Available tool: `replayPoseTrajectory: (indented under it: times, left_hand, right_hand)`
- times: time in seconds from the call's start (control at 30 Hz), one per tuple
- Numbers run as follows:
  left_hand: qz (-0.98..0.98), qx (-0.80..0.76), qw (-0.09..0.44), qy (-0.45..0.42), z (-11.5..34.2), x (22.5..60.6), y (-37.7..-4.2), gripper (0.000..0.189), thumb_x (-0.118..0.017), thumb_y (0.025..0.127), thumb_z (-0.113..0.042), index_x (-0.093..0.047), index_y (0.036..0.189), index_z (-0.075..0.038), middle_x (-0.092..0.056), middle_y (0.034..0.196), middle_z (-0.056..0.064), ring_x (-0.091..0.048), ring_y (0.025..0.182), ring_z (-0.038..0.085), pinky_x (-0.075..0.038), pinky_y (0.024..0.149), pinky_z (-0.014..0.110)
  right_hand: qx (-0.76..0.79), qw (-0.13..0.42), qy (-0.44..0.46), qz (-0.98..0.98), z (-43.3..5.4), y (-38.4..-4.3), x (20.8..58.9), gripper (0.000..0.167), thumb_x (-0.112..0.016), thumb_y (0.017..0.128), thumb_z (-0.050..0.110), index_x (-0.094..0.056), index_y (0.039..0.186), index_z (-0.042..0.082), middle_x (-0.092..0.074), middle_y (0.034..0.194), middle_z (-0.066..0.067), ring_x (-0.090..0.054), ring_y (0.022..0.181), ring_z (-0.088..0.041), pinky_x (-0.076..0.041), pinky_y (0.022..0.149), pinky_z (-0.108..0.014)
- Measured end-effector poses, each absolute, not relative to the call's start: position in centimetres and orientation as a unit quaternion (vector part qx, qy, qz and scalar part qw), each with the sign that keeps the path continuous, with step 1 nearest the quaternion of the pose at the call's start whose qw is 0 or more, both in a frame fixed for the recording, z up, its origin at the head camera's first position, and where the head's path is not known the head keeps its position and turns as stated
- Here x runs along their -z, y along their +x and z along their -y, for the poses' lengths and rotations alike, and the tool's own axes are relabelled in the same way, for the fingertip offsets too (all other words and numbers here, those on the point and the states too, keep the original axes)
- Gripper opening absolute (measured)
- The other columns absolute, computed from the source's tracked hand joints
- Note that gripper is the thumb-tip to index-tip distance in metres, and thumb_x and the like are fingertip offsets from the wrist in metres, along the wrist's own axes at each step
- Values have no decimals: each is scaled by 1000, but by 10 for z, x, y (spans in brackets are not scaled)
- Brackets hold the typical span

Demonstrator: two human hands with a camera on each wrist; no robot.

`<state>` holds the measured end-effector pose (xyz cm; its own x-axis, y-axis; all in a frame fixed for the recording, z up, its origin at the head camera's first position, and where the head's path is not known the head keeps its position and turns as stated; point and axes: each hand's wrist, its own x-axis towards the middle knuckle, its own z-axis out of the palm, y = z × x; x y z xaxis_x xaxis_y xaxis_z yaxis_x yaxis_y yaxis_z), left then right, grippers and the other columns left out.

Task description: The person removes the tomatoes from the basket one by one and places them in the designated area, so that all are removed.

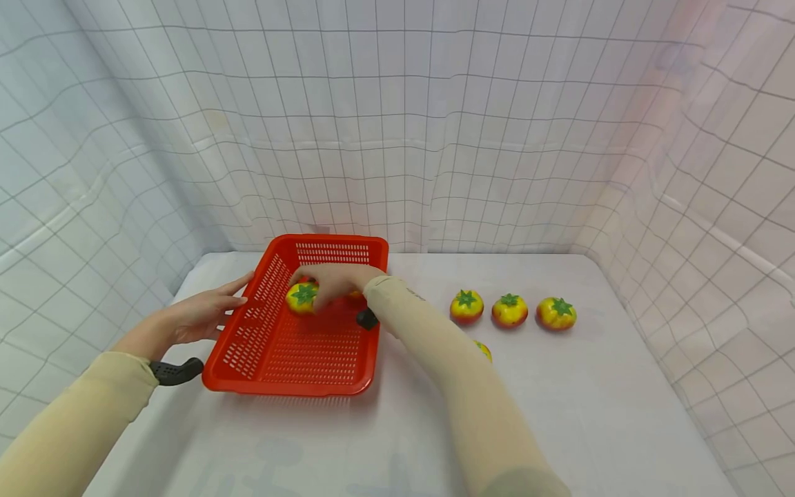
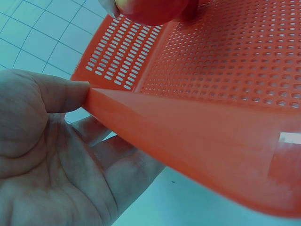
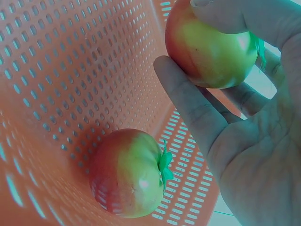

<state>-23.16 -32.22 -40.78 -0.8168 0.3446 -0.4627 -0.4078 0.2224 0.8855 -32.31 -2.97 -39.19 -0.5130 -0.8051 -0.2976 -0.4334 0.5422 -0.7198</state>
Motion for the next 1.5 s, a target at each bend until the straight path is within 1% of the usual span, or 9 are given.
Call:
replayPoseTrajectory:
  times: [0.3, 0.5, 0.77, 1.07, 1.33, 1.5]
  left_hand:
    - [-721, -624, 300, -24, 320, 409, -226, 71, -40, 112, -23, 7, 163, -38, -29, 158, 29, -59, 121, 41, -55, 92, 58]
    - [-727, -620, 295, -30, 317, 409, -222, 71, -40, 112, -23, 7, 163, -37, -29, 158, 29, -58, 121, 41, -55, 92, 57]
    - [-726, -623, 287, -46, 314, 408, -217, 70, -41, 112, -22, 3, 164, -39, -32, 156, 27, -57, 123, 43, -55, 92, 58]
    - [-721, -626, 295, -37, 313, 406, -210, 71, -40, 112, -20, 5, 164, -37, -32, 156, 28, -57, 123, 42, -55, 93, 58]
    - [-726, -623, 288, -41, 309, 405, -205, 71, -41, 112, -21, 5, 163, -39, -32, 157, 28, -57, 123, 42, -54, 93, 58]
    - [-730, -621, 283, -43, 307, 404, -201, 72, -42, 112, -22, 5, 163, -40, -32, 157, 27, -58, 122, 42, -54, 93, 58]
  right_hand:
    - [289, 324, -392, -811, 22, -316, 387, 59, -80, 84, 13, -57, 131, 40, -53, 128, 4, -49, 118, -18, -51, 94, -34]
    - [276, 315, -413, -809, 16, -310, 384, 59, -78, 85, 14, -56, 134, 39, -53, 129, 6, -49, 118, -16, -50, 94, -32]
    - [274, 316, -420, -805, 4, -303, 381, 60, -76, 86, 13, -56, 136, 40, -52, 131, 7, -49, 119, -16, -50, 95, -33]
    - [284, 334, -425, -792, -12, -299, 380, 61, -74, 85, 13, -57, 137, 38, -53, 130, 3, -50, 118, -18, -53, 90, -32]
    - [294, 345, -430, -781, -24, -297, 380, 61, -72, 83, 15, -58, 137, 39, -54, 130, 3, -50, 119, -18, -54, 91, -34]
    - [308, 364, -425, -769, -30, -296, 380, 61, -72, 83, 14, -59, 137, 40, -54, 131, 2, -50, 120, -20, -55, 91, -35]
